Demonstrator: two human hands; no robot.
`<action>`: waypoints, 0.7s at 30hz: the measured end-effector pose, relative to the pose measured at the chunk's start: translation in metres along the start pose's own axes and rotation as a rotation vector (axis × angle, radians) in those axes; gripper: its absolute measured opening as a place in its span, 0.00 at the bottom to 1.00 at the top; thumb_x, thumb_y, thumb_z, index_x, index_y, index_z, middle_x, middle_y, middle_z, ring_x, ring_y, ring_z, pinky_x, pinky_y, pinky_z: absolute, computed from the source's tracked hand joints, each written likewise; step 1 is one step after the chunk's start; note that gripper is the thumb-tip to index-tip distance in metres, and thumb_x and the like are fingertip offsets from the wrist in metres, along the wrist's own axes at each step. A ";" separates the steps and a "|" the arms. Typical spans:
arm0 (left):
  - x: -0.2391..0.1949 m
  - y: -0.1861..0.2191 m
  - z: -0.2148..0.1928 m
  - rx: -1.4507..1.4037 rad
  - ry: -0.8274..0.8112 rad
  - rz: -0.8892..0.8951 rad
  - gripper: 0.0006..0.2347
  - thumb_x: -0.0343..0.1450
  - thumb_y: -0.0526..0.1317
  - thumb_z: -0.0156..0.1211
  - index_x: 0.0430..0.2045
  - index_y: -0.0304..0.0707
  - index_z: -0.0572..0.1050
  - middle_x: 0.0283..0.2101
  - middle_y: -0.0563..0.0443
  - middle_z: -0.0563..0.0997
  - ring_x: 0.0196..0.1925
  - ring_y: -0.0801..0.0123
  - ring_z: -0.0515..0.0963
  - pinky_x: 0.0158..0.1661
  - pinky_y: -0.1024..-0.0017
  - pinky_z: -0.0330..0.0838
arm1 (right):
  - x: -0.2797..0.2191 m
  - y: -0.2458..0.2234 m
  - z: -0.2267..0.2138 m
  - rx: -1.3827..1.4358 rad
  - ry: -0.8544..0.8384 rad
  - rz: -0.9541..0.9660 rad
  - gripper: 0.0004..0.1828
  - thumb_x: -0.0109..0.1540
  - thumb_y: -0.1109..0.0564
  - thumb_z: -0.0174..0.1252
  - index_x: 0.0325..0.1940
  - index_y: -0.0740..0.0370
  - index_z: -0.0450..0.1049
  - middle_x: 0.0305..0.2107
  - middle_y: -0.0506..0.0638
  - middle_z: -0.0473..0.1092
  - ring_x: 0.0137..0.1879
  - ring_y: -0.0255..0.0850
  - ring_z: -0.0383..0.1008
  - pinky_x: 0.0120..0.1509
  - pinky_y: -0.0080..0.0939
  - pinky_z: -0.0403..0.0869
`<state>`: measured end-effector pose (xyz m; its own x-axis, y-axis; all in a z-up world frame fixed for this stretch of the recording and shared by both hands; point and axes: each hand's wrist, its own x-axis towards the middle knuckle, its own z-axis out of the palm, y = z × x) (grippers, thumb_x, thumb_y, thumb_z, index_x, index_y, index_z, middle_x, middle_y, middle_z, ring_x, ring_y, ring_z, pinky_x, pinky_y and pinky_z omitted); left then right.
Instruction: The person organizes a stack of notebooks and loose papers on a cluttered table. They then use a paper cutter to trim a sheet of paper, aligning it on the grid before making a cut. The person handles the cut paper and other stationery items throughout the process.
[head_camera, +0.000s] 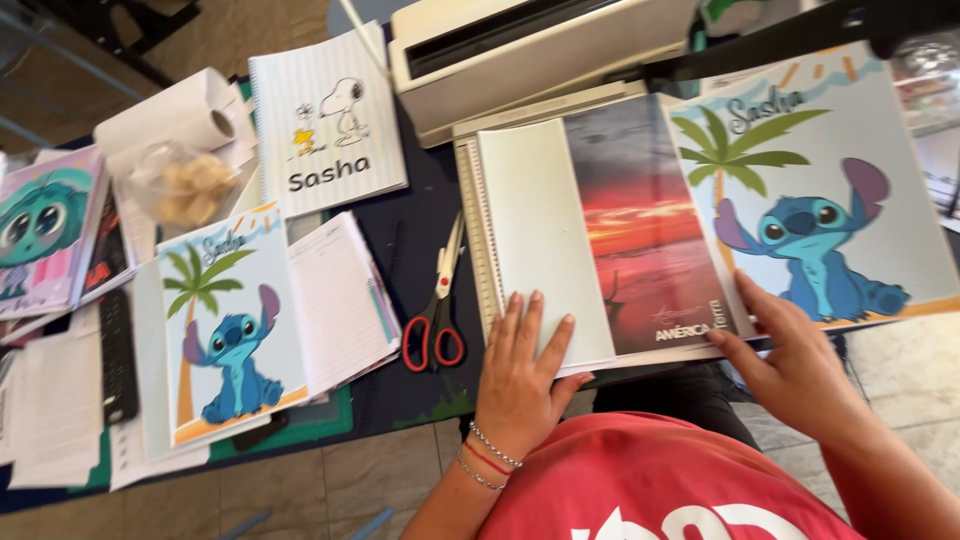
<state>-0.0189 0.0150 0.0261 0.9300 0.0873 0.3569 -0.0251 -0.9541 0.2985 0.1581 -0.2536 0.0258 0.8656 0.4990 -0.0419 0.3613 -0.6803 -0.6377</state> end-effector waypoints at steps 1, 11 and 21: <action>0.000 0.001 0.000 0.009 0.002 -0.012 0.27 0.77 0.57 0.51 0.68 0.44 0.64 0.74 0.31 0.57 0.77 0.35 0.55 0.72 0.44 0.51 | 0.000 -0.002 -0.001 0.003 -0.010 -0.011 0.45 0.58 0.50 0.63 0.79 0.59 0.61 0.50 0.58 0.73 0.48 0.50 0.74 0.49 0.46 0.74; -0.011 0.003 -0.033 -0.030 0.313 0.237 0.06 0.79 0.34 0.54 0.46 0.35 0.78 0.52 0.38 0.83 0.55 0.49 0.84 0.56 0.53 0.73 | -0.019 -0.026 0.018 0.051 0.249 -0.480 0.28 0.68 0.62 0.66 0.73 0.68 0.74 0.53 0.59 0.74 0.51 0.50 0.64 0.56 0.49 0.65; -0.056 -0.022 -0.066 -0.270 0.471 0.386 0.26 0.74 0.57 0.53 0.55 0.31 0.73 0.55 0.33 0.83 0.58 0.46 0.87 0.59 0.50 0.83 | 0.060 -0.081 0.068 0.521 -0.395 0.210 0.40 0.65 0.77 0.45 0.83 0.64 0.55 0.57 0.84 0.65 0.62 0.72 0.65 0.65 0.74 0.65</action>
<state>-0.0947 0.0496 0.0581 0.5779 -0.0721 0.8129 -0.4724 -0.8417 0.2613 0.1572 -0.1317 0.0223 0.6718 0.6104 -0.4196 -0.1000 -0.4866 -0.8679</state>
